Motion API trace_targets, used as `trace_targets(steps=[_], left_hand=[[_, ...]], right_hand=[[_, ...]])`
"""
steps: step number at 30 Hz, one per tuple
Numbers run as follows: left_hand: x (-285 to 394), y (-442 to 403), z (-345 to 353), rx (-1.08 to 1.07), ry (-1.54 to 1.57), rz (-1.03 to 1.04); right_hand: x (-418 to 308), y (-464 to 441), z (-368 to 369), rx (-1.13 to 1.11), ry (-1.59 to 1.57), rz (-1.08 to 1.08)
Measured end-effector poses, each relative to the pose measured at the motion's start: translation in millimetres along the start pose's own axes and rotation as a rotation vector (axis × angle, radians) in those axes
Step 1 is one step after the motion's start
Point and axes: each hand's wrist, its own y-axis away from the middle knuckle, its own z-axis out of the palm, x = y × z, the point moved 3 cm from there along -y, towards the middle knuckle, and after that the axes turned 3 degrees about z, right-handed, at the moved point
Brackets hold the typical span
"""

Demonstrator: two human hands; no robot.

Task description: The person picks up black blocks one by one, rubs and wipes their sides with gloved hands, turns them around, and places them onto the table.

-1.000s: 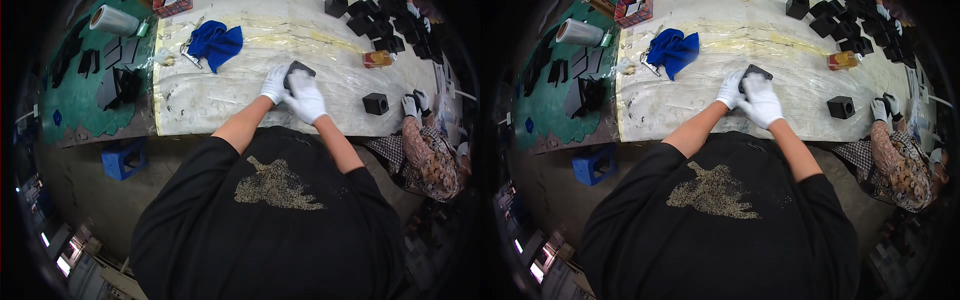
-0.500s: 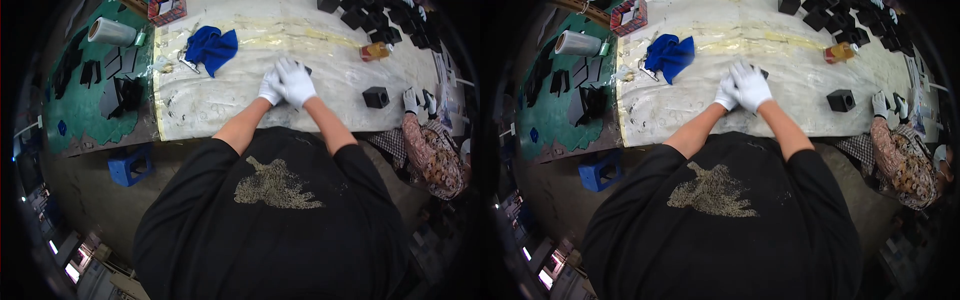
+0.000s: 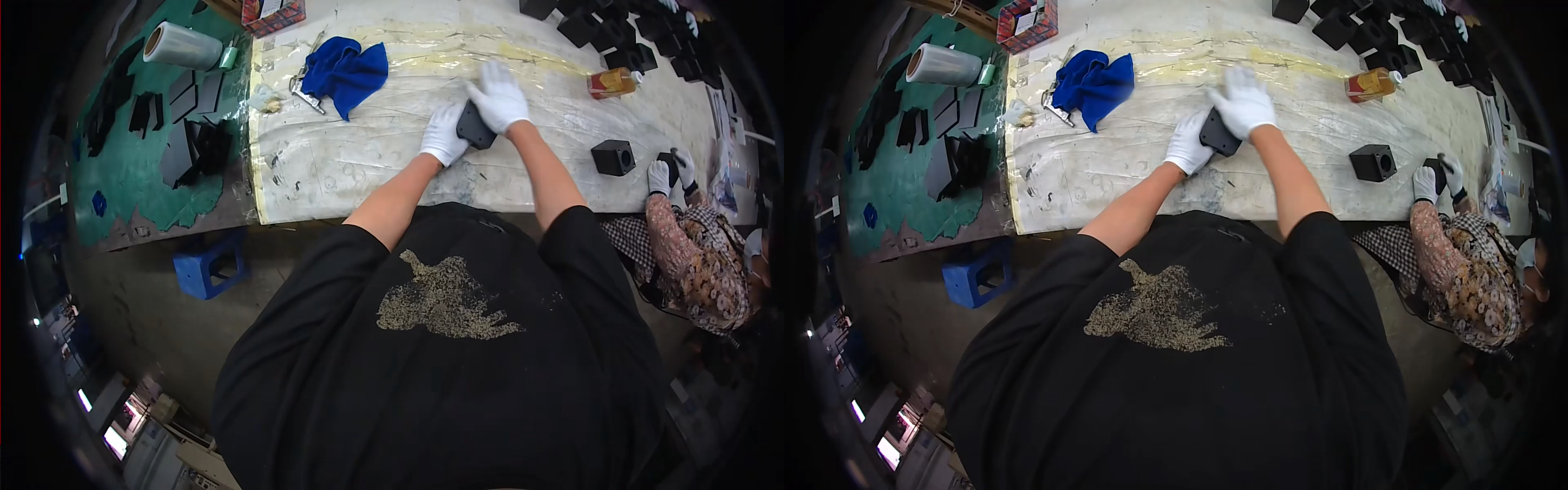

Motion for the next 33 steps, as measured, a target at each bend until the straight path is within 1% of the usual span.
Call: trace_targets(steps=[1,3,5,6,7,8,9,11,12,14,15,16,19,22,23,24,25,26,27,28,29,30,31,32,33], left_hand=[[2,-2,-3,-0.030,0.020,-0.014],[5,-7,-5,-0.083,0.067,-0.041],[2,-3,-1,-0.043,0.095,-0.050],[-3,-1,5,-0.028,0.101,-0.038],[-7,-4,7,-0.012,0.102,-0.020],[-2,-11,4,-0.087,-0.007,0.073],[2,-9,-4,-0.088,0.022,0.017],[11,-7,-17,-0.083,0.084,-0.087],[3,-2,-9,-0.038,0.045,-0.059],[-3,0,-11,-0.068,0.013,-0.038],[-3,2,-14,-0.083,0.004,-0.035],[-2,1,-18,-0.158,0.000,-0.103],[27,-3,-47,-0.132,-0.048,0.028],[34,-4,-36,-0.237,-0.083,0.113],[41,-4,-38,-0.240,-0.082,0.122],[50,-9,-43,-0.218,-0.074,0.166],[49,-17,-34,-0.212,-0.122,0.204],[39,-19,-15,-0.201,-0.140,0.219],[32,-22,-4,-0.180,-0.126,0.213],[32,-20,-4,-0.258,-0.095,0.083],[26,-18,-6,-0.310,-0.095,0.033],[13,-13,0,-0.268,-0.075,0.013],[11,-15,1,-0.246,-0.032,-0.057],[15,-20,-3,-0.121,-0.246,0.188],[18,-20,-5,0.004,-0.461,0.424]], right_hand=[[25,13,8,0.019,0.065,0.003],[33,20,-1,-0.043,0.072,0.019],[-8,46,-32,-0.230,-0.061,0.045],[-30,46,-28,-0.256,-0.090,0.003],[-46,38,-18,-0.177,-0.139,-0.101],[-51,21,-10,-0.117,-0.095,-0.133],[-51,6,-3,-0.063,-0.052,-0.160],[-22,-24,-4,-0.246,0.230,-0.141],[16,-25,28,-0.132,0.020,0.121],[52,-1,-1,-0.386,0.198,0.118],[62,16,-14,-0.303,0.147,0.269],[71,33,-21,-0.229,0.092,0.416],[95,70,-8,-0.044,-0.153,0.499],[103,84,31,-0.148,0.091,0.165],[86,94,29,0.009,0.025,0.139],[60,80,4,-0.217,0.068,0.091],[42,75,-4,-0.186,0.153,0.059],[33,65,-1,-0.183,0.058,0.106],[23,67,10,-0.018,-0.047,0.053],[-5,66,-65,-0.010,-0.427,0.272],[-11,59,-48,-0.022,-0.361,0.289],[-14,58,3,0.193,-0.123,0.143],[-28,50,-20,-0.003,-0.222,0.211],[-37,44,-20,-0.012,-0.231,0.223],[-44,35,-32,-0.071,-0.193,0.252]])
